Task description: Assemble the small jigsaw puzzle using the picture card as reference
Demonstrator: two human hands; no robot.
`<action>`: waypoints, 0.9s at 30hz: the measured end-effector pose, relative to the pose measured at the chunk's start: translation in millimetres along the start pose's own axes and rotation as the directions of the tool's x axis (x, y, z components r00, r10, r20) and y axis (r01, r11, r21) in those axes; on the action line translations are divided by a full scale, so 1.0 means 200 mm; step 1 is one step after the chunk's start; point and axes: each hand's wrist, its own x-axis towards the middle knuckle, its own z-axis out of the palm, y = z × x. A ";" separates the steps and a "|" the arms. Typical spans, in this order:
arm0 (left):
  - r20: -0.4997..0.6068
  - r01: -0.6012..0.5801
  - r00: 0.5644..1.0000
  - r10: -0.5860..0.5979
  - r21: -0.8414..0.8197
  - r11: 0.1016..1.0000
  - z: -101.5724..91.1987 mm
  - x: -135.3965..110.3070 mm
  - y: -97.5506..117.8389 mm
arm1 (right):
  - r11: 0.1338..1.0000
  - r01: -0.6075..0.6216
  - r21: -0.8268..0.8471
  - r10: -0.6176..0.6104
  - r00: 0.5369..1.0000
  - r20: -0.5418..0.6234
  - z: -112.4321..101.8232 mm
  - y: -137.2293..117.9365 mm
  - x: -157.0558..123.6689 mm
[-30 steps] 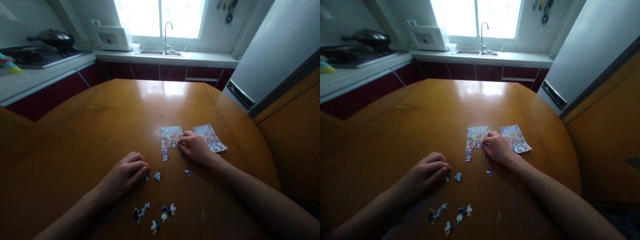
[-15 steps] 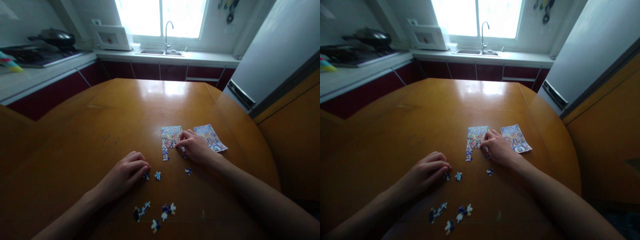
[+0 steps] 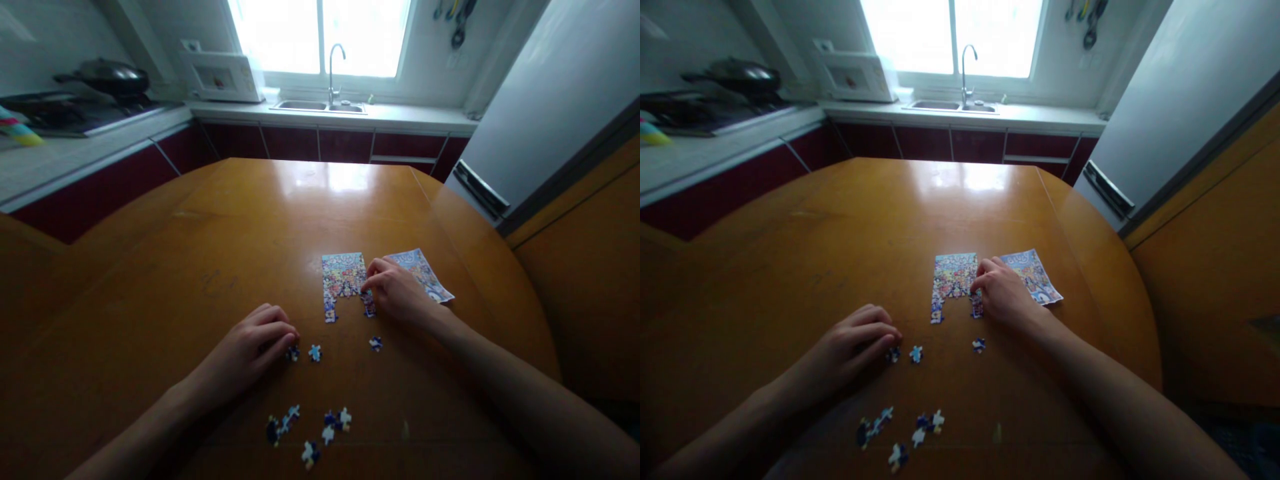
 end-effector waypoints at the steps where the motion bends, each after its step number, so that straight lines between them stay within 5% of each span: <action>1: 0.002 0.000 1.000 0.000 0.001 1.000 0.00 0.00 0.00 | 1.000 0.003 -0.006 -0.003 1.000 0.009 0.00 0.00 0.00; 20: 0.006 0.009 1.000 -0.009 -0.005 1.000 0.00 0.00 -0.01 | 0.996 -0.071 0.054 0.074 0.996 -0.053 0.02 -0.03 0.00; 27: -0.001 0.017 1.000 -0.017 -0.012 1.000 0.00 -0.01 -0.01 | 1.000 0.002 0.025 -0.002 1.000 -0.002 0.03 -0.05 0.00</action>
